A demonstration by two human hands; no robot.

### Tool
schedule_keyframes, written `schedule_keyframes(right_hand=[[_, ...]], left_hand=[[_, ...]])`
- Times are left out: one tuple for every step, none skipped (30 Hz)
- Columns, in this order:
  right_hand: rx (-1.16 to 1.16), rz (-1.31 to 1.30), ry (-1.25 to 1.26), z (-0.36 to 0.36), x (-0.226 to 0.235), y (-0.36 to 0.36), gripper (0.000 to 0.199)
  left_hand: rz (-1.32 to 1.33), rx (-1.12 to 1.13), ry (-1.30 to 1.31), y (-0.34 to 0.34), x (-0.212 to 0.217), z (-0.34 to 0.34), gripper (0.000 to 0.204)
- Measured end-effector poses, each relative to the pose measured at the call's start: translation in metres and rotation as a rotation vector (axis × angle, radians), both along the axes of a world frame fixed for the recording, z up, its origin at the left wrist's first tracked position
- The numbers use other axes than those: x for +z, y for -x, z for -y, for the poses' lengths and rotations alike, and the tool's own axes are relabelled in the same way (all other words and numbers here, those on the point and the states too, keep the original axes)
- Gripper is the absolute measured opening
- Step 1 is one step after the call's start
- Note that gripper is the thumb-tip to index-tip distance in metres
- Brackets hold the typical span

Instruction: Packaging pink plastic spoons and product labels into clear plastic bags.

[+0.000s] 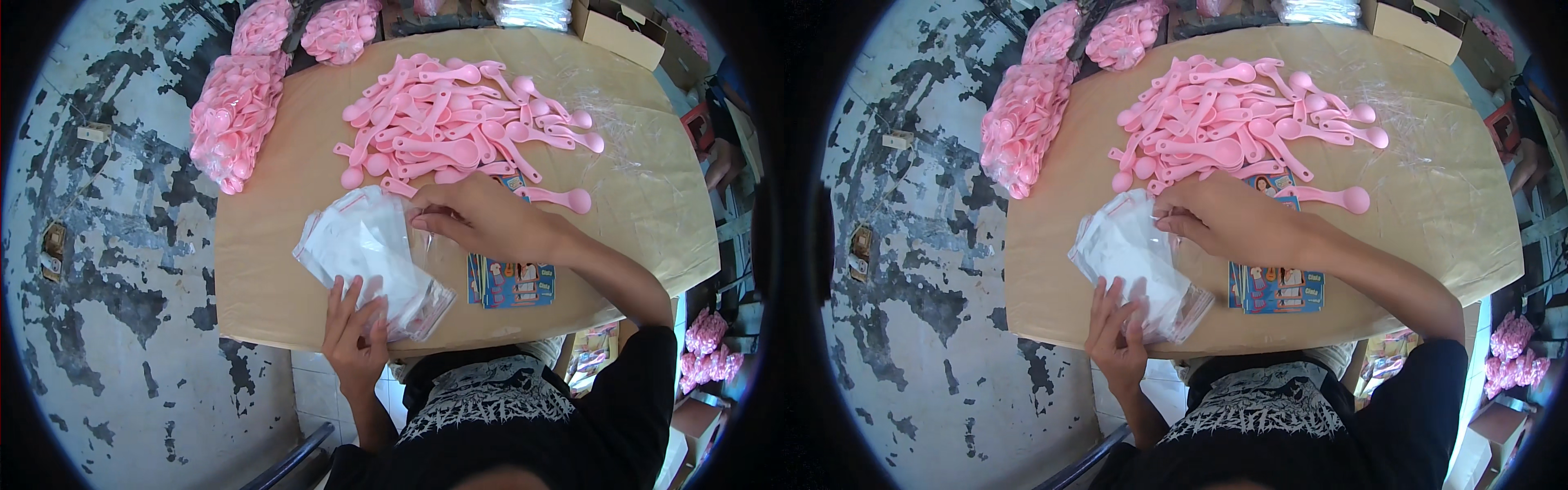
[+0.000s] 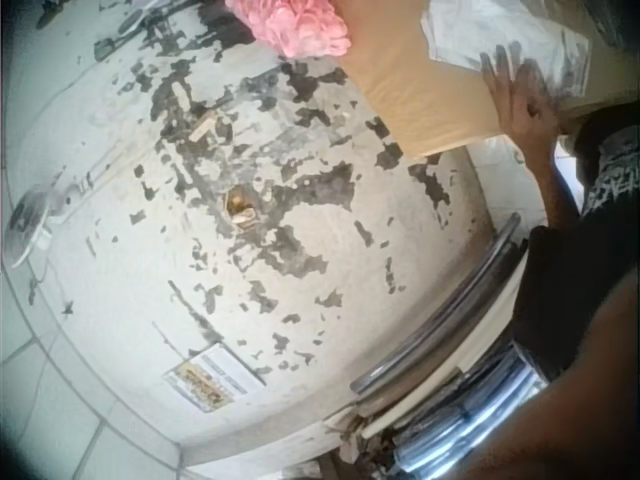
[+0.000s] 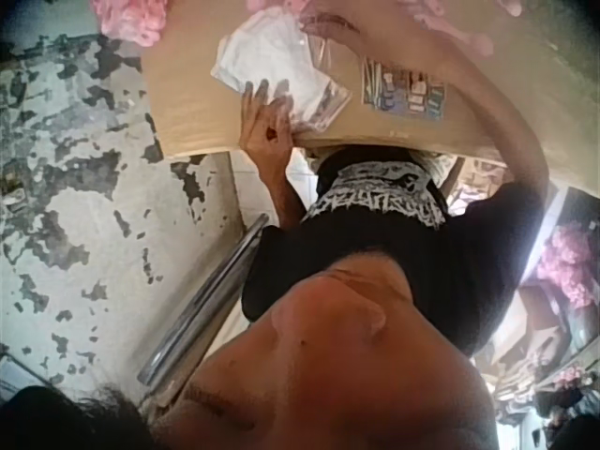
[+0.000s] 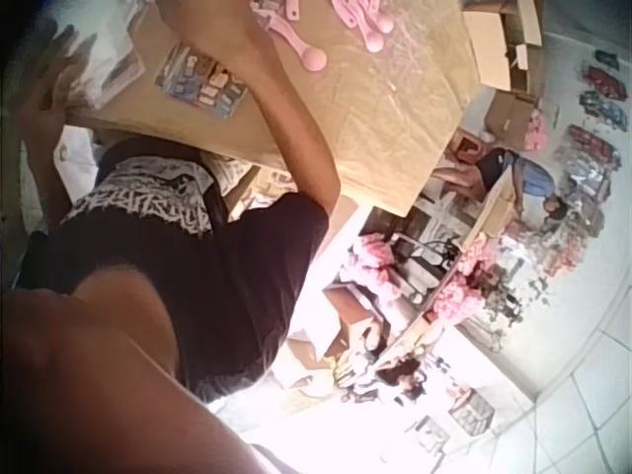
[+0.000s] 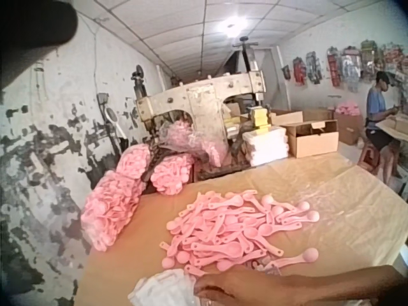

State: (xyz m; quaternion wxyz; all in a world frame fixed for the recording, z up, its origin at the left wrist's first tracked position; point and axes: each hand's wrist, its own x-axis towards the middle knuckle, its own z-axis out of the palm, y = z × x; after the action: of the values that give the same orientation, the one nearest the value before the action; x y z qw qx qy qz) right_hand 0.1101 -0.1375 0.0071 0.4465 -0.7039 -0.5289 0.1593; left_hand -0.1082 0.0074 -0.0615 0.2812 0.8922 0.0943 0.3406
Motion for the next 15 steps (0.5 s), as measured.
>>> schedule_keyframes(right_hand=[[0.004,0.008,-0.001,0.001,0.007,0.002,0.017],[0.047,-0.072,-0.086,0.008,0.017,0.011,0.015],[0.091,-0.152,-0.169,0.015,0.027,0.018,0.013],[0.110,-0.152,-0.164,0.023,0.041,0.027,0.013],[0.191,-0.181,-0.049,0.030,0.051,0.031,0.013],[0.273,-0.208,0.067,0.035,0.054,0.035,0.014],[0.272,-0.218,0.056,0.046,0.044,0.030,0.015],[0.284,-0.206,0.054,0.048,0.038,0.019,0.015],[0.182,0.010,0.019,0.049,0.030,0.003,0.017],[0.060,0.221,-0.009,0.055,0.021,-0.010,0.019],[0.056,0.233,-0.006,0.063,0.008,-0.022,0.019],[-0.044,0.410,0.020,0.069,-0.010,-0.033,0.019],[-0.147,0.583,0.046,0.073,-0.022,-0.042,0.020],[-0.148,0.592,0.027,0.078,-0.020,-0.043,0.020],[-0.148,0.465,0.103,0.083,-0.018,-0.043,0.022]], left_hand=[[0.008,0.004,-0.001,-0.003,0.009,0.004,0.020],[0.081,-0.105,0.223,-0.005,0.024,0.015,0.022],[0.155,-0.213,0.447,-0.008,0.036,0.026,0.025],[0.162,-0.193,0.449,-0.007,0.046,0.043,0.025],[0.101,-0.145,0.769,-0.014,0.050,0.057,0.037],[0.039,-0.092,1.088,-0.018,0.051,0.066,0.052],[0.022,-0.245,0.860,-0.027,0.039,0.055,0.046],[0.038,-0.238,0.853,-0.035,0.037,0.054,0.046],[0.178,-0.254,1.057,-0.043,0.037,0.055,0.044],[0.312,-0.286,1.270,-0.052,0.036,0.057,0.042],[0.376,-0.371,1.408,-0.059,0.041,0.058,0.038],[0.379,-0.372,1.408,-0.064,0.042,0.061,0.038],[0.375,-0.374,1.418,-0.072,0.041,0.063,0.036],[0.378,-0.384,1.410,-0.075,0.045,0.066,0.034],[0.312,-0.331,1.348,-0.078,0.049,0.072,0.032]])
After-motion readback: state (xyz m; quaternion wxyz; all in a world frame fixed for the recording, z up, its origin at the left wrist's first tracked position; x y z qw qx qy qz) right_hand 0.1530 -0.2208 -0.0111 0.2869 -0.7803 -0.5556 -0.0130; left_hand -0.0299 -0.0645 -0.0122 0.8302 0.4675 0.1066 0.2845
